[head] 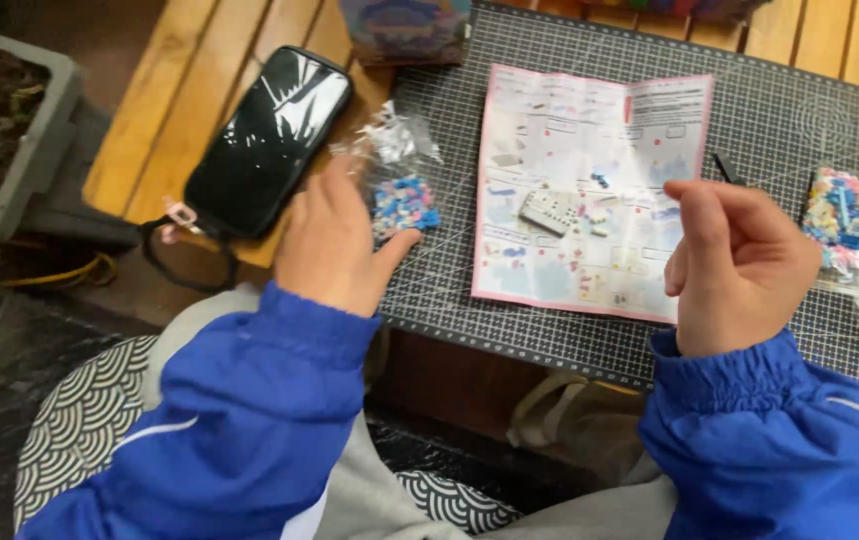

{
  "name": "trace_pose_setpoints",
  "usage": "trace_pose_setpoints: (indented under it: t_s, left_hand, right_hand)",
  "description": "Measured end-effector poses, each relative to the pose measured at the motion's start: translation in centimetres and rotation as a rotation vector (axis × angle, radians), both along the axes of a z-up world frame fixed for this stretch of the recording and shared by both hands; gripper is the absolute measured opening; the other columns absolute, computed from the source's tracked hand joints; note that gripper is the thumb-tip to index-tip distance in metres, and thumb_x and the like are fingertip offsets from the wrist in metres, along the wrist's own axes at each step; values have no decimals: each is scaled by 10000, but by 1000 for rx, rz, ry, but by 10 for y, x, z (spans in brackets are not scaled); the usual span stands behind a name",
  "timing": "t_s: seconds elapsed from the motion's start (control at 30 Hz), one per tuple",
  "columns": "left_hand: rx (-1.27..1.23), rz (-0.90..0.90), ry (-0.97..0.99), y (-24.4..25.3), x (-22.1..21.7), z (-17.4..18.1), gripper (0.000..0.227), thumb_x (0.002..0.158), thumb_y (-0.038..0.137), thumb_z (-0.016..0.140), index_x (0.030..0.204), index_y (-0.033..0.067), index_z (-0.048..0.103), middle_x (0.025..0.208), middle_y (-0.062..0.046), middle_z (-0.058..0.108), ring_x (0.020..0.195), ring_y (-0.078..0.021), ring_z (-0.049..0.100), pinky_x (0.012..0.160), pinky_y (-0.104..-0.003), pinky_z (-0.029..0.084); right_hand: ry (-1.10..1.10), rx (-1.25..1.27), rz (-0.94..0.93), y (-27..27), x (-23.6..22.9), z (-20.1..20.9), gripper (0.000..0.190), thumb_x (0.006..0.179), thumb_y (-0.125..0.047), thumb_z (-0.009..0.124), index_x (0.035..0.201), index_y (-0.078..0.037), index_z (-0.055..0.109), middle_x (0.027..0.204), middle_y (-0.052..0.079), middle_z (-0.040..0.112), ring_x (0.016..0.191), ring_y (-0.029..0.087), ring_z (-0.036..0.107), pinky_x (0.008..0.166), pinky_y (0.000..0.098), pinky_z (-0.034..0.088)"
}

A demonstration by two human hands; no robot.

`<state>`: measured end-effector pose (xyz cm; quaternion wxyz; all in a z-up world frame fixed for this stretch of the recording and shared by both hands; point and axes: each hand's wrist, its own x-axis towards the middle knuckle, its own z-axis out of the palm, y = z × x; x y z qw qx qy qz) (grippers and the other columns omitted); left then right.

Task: The person reviews an instruction manual and handles various small plastic building blocks contained in bags while sitting at a table and on their lap.

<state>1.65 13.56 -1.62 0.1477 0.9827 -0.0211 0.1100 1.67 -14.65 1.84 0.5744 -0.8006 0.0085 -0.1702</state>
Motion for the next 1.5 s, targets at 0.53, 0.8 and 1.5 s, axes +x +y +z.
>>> trace_pose_setpoints:
  t_s: [0.53,0.8,1.5]
  left_hand:
    - [-754,-71,-141,7,-19,27,651,738,19,833,1226,130,417,886,-43,495,724,-232,657,672,-303,581]
    - [-1088,-277,-369,-41,-86,30,906,757,-50,838,1453,60,268,917,-79,521,753,-191,599,751,-334,578]
    - [-1322,-424,-304,-90,-192,68,588,766,274,768,1273,59,562,1258,-119,580,1120,-237,573,991,-367,506]
  right_hand:
    - [-46,222,46,75,-37,-7,181,998,-172,617,1022,-18,709,540,82,518,503,126,519,559,234,461]
    - [57,359,168,85,-96,7,262,948,-164,614,1161,-17,654,815,152,629,650,153,597,473,232,532]
    - [81,800,268,29,-178,46,519,930,-323,527,1323,14,499,1281,240,580,926,357,699,548,456,642]
